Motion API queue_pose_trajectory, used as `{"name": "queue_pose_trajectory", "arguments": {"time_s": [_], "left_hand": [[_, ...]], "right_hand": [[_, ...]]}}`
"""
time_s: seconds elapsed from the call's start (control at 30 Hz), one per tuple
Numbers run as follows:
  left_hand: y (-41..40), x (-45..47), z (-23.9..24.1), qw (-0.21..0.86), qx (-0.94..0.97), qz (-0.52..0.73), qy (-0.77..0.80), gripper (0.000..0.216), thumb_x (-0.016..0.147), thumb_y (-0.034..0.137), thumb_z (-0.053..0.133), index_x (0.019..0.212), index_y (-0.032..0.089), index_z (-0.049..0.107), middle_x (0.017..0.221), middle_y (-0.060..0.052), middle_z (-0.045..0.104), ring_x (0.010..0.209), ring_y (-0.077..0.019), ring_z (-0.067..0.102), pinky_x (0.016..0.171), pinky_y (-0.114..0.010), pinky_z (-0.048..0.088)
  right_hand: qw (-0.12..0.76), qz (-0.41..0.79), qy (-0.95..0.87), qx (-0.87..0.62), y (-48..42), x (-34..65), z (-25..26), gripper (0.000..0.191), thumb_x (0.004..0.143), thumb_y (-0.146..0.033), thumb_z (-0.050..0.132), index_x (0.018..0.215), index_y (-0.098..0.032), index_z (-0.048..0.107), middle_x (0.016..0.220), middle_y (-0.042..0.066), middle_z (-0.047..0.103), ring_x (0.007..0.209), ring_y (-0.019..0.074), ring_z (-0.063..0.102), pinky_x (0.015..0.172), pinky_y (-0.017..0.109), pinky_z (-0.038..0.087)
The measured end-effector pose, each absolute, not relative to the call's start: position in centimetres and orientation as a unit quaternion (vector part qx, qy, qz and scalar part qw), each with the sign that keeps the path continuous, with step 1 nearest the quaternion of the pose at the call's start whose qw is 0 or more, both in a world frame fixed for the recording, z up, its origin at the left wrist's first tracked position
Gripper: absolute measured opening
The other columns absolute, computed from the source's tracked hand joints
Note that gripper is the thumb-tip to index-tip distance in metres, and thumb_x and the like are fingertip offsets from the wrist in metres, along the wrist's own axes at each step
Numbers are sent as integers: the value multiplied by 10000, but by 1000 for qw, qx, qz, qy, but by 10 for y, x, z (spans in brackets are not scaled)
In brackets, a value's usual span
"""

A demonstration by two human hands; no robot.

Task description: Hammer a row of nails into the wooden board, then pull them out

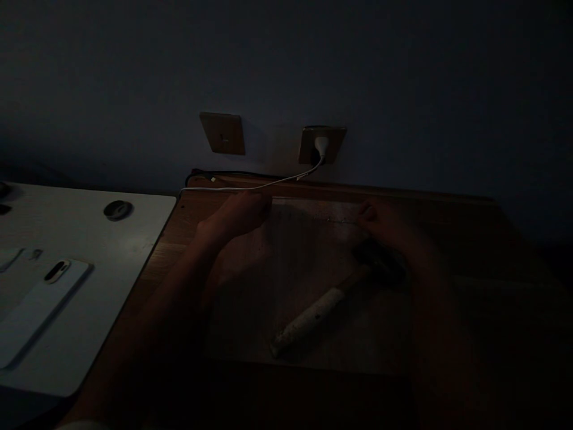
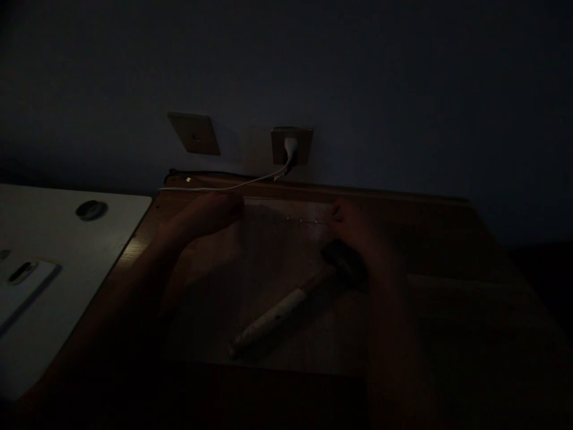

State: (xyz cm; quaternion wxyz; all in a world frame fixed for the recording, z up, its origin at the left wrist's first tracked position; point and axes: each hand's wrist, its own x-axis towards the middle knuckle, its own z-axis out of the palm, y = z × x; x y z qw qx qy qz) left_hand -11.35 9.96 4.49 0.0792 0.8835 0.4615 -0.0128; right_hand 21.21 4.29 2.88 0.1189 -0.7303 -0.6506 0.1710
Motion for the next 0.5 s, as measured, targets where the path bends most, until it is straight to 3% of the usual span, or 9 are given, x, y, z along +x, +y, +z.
{"name": "queue_pose_trajectory", "arguments": {"time_s": [0.5], "left_hand": [[104,-114,41,75,872,38,483,190,926,213,563,1007,164,728,867,-106,741,761,-223,682,702,-309,478]], "right_hand": [[184,216,-678,-678,43,202,40,127,804,-120,612,790,-214,697,895,83,765,830,234,705,753,343,522]]}}
